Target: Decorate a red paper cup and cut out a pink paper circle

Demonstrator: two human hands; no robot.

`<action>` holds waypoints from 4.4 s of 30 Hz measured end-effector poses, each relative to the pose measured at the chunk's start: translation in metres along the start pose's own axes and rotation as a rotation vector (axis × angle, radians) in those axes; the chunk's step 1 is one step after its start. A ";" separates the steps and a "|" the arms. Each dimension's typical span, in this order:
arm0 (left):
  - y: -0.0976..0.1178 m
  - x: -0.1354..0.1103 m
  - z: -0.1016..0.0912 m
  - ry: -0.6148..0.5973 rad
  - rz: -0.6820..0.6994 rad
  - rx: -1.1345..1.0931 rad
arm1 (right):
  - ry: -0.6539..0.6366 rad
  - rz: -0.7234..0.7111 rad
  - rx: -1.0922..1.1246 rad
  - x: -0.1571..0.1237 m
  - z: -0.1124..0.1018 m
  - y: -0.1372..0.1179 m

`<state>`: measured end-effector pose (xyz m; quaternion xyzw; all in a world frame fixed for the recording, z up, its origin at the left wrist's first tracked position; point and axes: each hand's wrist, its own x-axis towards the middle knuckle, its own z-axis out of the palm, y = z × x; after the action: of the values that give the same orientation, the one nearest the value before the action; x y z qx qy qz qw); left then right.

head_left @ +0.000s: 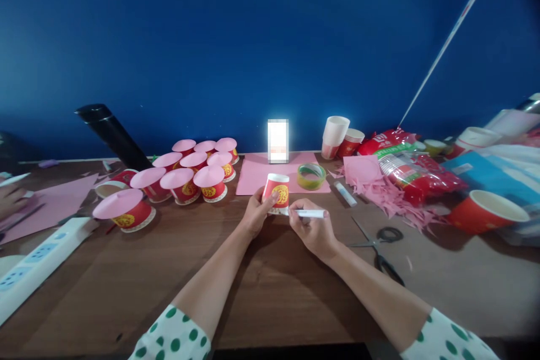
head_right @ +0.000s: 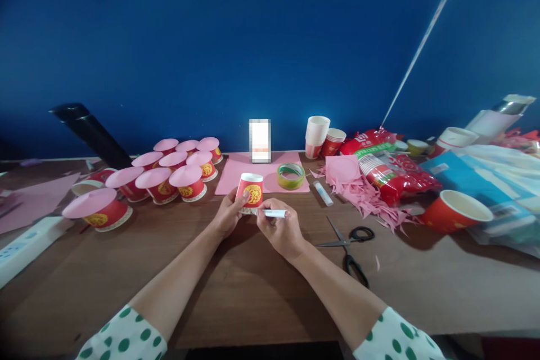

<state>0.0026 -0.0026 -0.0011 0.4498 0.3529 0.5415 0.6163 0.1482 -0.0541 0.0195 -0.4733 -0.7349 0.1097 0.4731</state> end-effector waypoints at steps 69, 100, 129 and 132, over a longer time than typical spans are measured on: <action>0.000 0.000 -0.001 -0.028 0.021 -0.014 | 0.033 0.047 0.011 0.002 -0.004 -0.002; -0.002 0.001 -0.003 -0.002 -0.005 -0.034 | 0.001 -0.078 -0.042 0.000 -0.001 0.002; -0.002 0.000 -0.002 0.005 0.020 0.106 | 0.007 -0.028 -0.057 0.001 -0.002 0.000; -0.002 -0.001 -0.002 0.009 0.014 0.112 | 0.018 -0.026 -0.056 0.001 -0.002 0.000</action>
<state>0.0017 -0.0031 -0.0032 0.4836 0.3820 0.5273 0.5849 0.1502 -0.0539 0.0209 -0.4776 -0.7395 0.0787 0.4677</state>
